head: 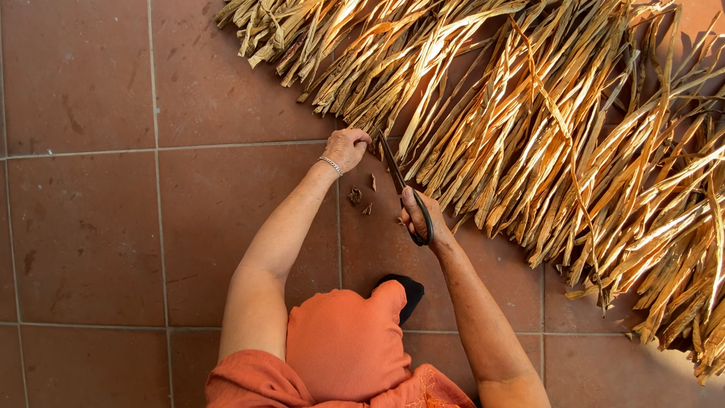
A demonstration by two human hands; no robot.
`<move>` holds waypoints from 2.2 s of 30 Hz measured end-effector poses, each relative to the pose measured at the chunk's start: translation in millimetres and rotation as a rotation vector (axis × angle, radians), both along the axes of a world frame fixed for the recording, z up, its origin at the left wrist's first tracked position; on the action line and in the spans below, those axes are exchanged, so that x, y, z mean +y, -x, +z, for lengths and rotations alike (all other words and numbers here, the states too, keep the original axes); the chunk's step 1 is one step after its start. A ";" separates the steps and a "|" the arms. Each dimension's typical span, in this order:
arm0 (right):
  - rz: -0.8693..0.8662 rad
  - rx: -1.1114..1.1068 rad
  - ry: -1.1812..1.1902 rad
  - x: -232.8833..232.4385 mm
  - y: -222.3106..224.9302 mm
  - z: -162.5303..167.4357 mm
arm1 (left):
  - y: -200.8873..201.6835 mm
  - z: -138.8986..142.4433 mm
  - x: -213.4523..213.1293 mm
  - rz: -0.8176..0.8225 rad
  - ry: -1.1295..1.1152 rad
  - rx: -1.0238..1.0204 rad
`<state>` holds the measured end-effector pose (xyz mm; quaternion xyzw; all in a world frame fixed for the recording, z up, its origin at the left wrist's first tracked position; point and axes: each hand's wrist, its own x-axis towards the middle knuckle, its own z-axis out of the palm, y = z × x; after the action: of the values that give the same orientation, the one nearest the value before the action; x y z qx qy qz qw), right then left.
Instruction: The person uses shears to cut the ends of a large bundle of dried leaves laid on a tiled floor. They repeatedly trim small sections, creating a pile of cut pieces on the floor.
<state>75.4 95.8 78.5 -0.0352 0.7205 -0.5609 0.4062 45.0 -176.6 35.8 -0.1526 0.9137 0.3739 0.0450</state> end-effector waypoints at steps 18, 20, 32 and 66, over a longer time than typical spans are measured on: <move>-0.131 -0.018 -0.016 29.3 -26.8 4.7 | 6.9 -12.9 12.4 0.304 -0.510 -0.106; -0.086 -0.024 0.007 27.7 -28.3 4.4 | 3.9 -9.0 7.5 0.363 -0.852 -0.200; -0.050 -0.037 0.005 23.5 -29.2 1.4 | -10.7 8.0 13.9 0.480 -1.084 -0.207; 0.214 0.237 -0.184 23.2 11.7 -12.4 | -23.8 -13.0 31.8 0.380 -0.592 0.069</move>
<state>63.7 119.0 66.1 -0.1401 0.8037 -0.4384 0.3773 68.8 -144.8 22.8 -0.2876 0.7220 0.6291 -0.0138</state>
